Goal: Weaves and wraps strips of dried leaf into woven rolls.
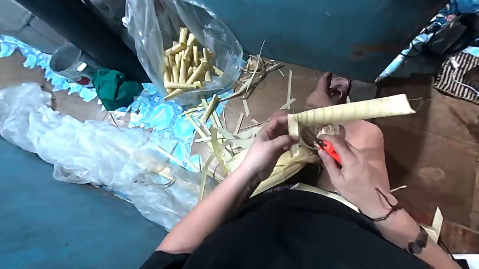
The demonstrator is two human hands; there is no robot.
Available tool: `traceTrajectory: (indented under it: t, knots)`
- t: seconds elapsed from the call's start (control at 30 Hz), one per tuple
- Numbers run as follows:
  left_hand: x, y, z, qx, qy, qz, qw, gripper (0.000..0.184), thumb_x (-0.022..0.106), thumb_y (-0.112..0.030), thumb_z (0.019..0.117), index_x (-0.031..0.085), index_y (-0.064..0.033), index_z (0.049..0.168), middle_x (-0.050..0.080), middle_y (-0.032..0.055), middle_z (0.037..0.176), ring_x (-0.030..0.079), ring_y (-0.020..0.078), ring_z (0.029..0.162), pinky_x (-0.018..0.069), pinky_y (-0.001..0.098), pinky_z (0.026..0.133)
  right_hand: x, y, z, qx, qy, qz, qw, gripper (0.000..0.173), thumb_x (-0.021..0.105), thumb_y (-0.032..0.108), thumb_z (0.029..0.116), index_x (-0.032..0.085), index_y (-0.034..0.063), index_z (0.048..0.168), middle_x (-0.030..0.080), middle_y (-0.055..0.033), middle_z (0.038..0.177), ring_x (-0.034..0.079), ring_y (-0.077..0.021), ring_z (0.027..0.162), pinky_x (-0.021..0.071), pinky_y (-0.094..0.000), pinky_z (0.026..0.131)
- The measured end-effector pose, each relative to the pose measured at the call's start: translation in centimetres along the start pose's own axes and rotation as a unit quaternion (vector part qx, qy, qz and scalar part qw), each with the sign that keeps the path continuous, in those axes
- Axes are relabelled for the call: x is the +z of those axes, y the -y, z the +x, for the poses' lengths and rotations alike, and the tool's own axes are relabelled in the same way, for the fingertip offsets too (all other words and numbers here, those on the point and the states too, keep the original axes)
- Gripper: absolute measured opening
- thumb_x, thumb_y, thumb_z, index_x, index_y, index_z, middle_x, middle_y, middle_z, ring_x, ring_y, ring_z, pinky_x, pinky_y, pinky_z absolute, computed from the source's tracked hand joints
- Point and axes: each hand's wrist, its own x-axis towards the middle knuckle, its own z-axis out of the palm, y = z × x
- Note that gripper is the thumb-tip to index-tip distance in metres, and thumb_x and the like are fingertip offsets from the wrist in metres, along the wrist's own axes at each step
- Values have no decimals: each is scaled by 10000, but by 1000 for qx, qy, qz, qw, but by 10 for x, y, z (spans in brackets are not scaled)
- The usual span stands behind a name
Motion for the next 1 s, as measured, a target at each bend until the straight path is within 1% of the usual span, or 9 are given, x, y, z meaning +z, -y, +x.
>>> traceTrajectory:
  t: [0.13,0.33,0.47,0.53,0.6,0.63,0.7,0.8,1.0]
  knots:
    - [17,6,-9,-53,79,-17,995,648,662,71,837,454,-138,1414,588,57,1317,644,146,1031,569,353,869,3,9,11,31,48,12,998,236,591,58,967,649,19,1193,683,-178,987,700,-317,830,584,-506,717]
    - [-44,-31,10,36,40,75,996,472,588,-24,939,474,-142,1381,654,-22,1221,663,57,947,581,266,814,-7,-22,-14,58,119,58,990,339,539,249,1045,649,52,1299,713,-139,1024,700,-231,853,584,-446,784]
    - [-132,-85,42,130,-178,73,973,391,479,-97,1030,405,-123,1413,606,-25,1121,605,26,834,530,202,737,-8,-41,-34,94,218,78,968,327,535,219,1052,646,21,1287,706,-187,1031,698,-281,882,566,-478,829]
    - [-158,-97,42,128,-295,71,944,584,574,-179,1040,299,-91,1548,529,80,1401,632,128,1110,553,291,903,-11,-40,-37,118,289,85,946,352,554,231,1048,633,17,1316,709,-192,1053,699,-285,924,555,-471,875]
    - [-160,-88,32,135,-319,156,925,828,697,-205,963,193,-89,1611,386,140,1575,523,208,1324,510,376,1016,-13,-40,-33,145,358,76,919,359,600,267,1038,599,25,1303,687,-151,997,671,-252,898,541,-445,855]
    - [-155,-76,24,144,-295,216,919,853,733,-188,925,226,-46,1596,372,165,1578,501,215,1336,495,365,1030,-12,-40,-31,160,386,67,906,367,610,290,1038,588,18,1284,682,-150,979,669,-258,891,538,-459,850]
    - [-142,-47,5,138,-214,342,905,582,742,-148,907,503,57,1397,583,188,1366,611,195,1193,532,356,994,-9,-46,-28,170,417,41,892,360,614,316,1038,627,9,1226,691,-172,1001,676,-298,922,530,-504,866]
    - [-126,-8,-10,94,-111,485,863,240,691,-171,966,704,10,1122,735,131,1094,696,220,1043,549,464,939,4,-60,-30,130,427,11,895,332,616,310,1030,716,6,1119,696,-186,1112,664,-334,1064,501,-531,974]
    - [-78,30,17,40,-21,636,771,534,666,-412,988,612,-54,1381,519,199,1476,457,421,1383,375,637,1111,13,-61,-28,119,414,7,903,362,608,304,1034,691,20,1243,690,-197,1181,666,-330,1102,497,-517,1013]
